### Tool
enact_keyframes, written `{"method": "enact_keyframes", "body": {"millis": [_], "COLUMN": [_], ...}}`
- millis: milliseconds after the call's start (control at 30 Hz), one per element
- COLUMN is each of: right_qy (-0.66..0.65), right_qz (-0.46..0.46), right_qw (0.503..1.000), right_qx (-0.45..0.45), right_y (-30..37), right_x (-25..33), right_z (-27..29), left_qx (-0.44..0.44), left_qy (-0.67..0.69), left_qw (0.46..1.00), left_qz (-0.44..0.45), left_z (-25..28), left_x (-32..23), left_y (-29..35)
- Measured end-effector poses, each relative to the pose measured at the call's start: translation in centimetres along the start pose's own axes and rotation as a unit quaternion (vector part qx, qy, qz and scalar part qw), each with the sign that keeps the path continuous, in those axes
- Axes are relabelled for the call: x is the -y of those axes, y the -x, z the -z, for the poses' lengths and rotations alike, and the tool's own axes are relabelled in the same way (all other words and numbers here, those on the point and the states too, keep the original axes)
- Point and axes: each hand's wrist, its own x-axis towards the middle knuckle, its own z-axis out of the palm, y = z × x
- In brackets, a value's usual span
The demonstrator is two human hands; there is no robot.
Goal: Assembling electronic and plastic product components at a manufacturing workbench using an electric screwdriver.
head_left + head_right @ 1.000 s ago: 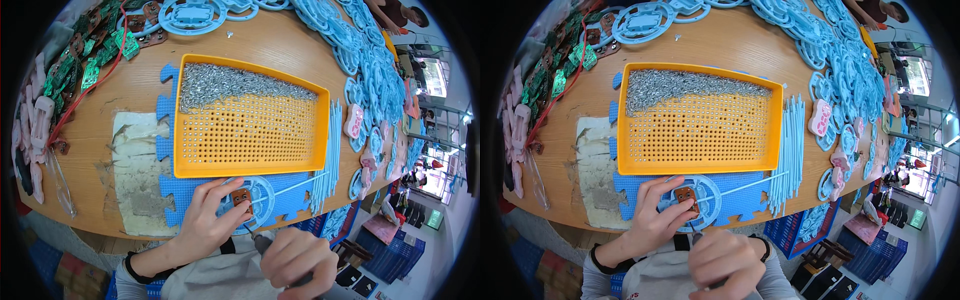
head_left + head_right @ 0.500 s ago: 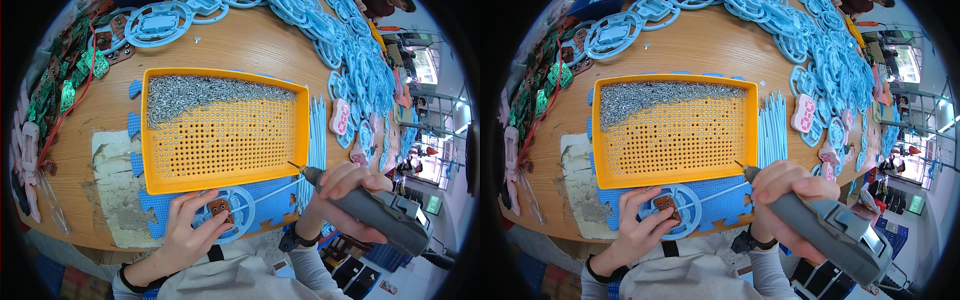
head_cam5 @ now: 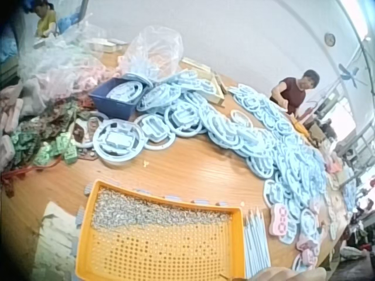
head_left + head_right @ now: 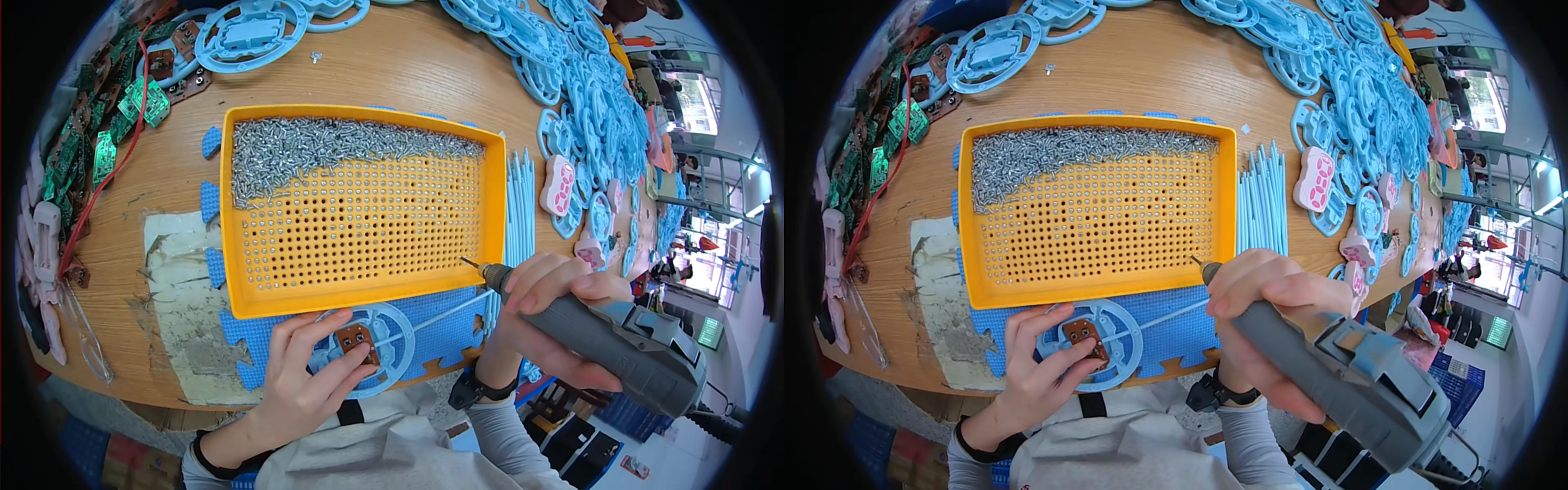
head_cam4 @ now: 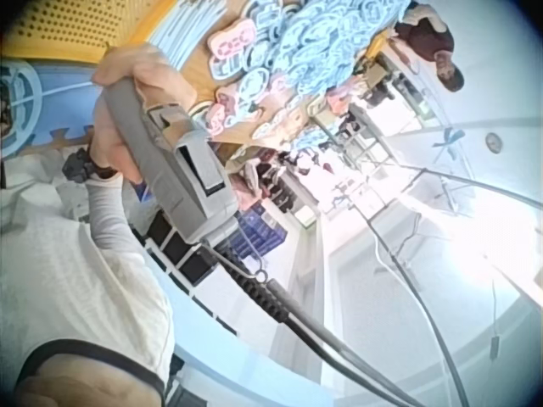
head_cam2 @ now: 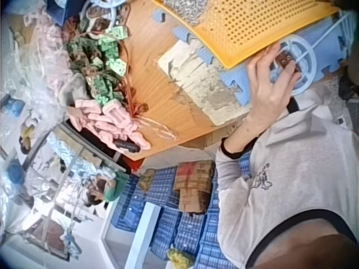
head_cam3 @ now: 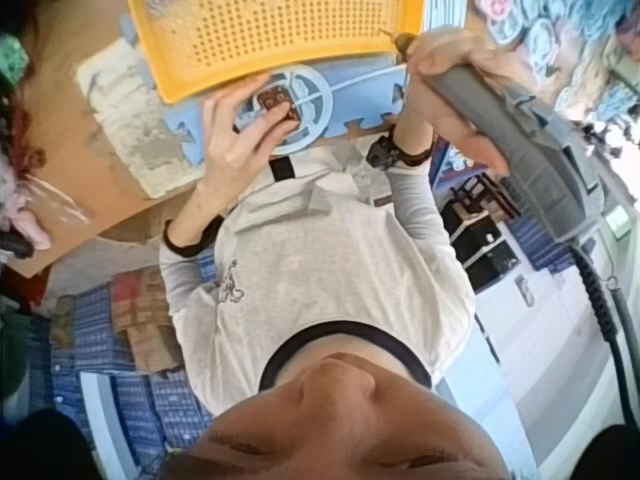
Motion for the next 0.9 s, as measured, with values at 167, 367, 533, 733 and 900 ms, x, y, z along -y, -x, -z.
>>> {"method": "enact_keyframes", "body": {"millis": [167,367,533,733,900], "right_qy": [0.029,0.011,-0.134,-0.134,-0.100], "right_qz": [-0.013,0.022,-0.069,-0.075,-0.116], "right_qw": [0.999,1.000,0.977,0.973,0.970], "right_qx": [-0.001,-0.002,0.148,0.170,0.189], "right_y": [0.1,-0.9,0.1,1.9,2.4], "right_x": [0.7,5.5,7.1,6.4,7.2], "right_z": [0.1,-1.7,-4.3,-7.2,-6.8], "left_qx": [0.000,-0.010,-0.013,-0.021,-0.019], "left_qy": [0.008,0.009,0.019,0.023,0.027], "left_qw": [1.000,1.000,1.000,0.999,0.999], "left_qz": [-0.005,-0.006,-0.013,-0.011,-0.010], "left_z": [-0.2,-0.2,-0.2,-0.3,-0.3], "left_x": [0.0,0.1,-0.2,0.3,0.1], "left_y": [-0.2,0.1,-0.3,0.1,0.1]}}
